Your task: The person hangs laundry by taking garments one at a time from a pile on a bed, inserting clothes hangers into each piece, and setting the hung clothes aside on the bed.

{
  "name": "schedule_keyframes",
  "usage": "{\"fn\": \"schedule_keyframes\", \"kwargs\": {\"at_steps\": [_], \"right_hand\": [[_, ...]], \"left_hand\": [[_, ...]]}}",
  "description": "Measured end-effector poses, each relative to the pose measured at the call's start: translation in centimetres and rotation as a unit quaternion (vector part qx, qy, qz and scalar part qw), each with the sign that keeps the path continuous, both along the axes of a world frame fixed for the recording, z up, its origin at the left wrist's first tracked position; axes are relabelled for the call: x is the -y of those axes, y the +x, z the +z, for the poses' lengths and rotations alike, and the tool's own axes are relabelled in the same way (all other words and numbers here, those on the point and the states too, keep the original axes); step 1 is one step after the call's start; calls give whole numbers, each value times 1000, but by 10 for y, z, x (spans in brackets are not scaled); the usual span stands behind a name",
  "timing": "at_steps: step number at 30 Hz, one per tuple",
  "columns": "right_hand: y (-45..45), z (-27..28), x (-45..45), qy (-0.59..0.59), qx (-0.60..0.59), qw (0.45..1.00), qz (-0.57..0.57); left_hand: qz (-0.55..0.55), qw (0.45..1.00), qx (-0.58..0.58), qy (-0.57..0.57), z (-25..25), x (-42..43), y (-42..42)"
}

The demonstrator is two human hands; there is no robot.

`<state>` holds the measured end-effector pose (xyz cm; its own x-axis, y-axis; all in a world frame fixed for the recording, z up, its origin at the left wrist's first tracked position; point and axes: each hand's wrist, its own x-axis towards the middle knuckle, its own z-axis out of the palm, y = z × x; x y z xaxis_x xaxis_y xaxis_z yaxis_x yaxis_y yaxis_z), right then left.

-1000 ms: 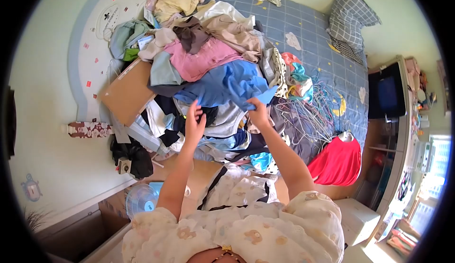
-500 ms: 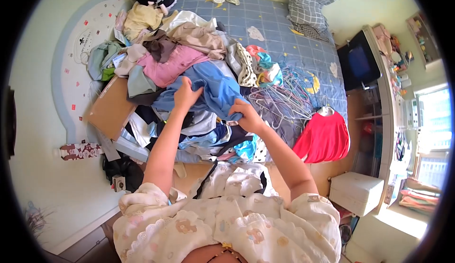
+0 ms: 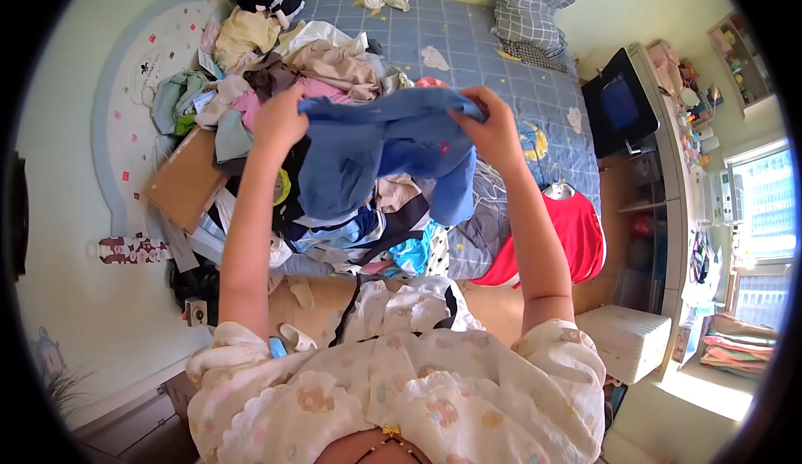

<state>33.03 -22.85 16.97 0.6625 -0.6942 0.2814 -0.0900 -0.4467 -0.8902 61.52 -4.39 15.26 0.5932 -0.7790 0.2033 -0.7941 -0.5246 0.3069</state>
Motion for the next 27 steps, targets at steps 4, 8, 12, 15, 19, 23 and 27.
{"fn": "schedule_keyframes", "kwargs": {"at_steps": [4, 8, 12, 15, 19, 23, 27], "right_hand": [[1, 62, 27, -214, -10, 975, -63], [-3, 111, 41, -184, 129, 974, -13], [-15, 135, 43, -109, 98, 989, 4], [-28, 139, 50, -88, 9, 994, 66], [-36, 124, 70, -61, -117, 977, 170], [-38, 115, 76, -110, -43, 984, 136], [-38, 130, 73, -286, 82, 953, -52]], "left_hand": [[34, 995, 78, -43, 88, 7, -21], [-25, 989, 13, -144, 145, 11, -35], [-51, 987, -28, -148, 174, 15, -64], [-46, 958, 7, -283, 171, 28, -75], [-45, 936, 67, -342, 179, 36, -102], [-9, 941, 86, -327, 191, 38, -111], [-8, 936, 66, -346, 192, 40, -127]]}}
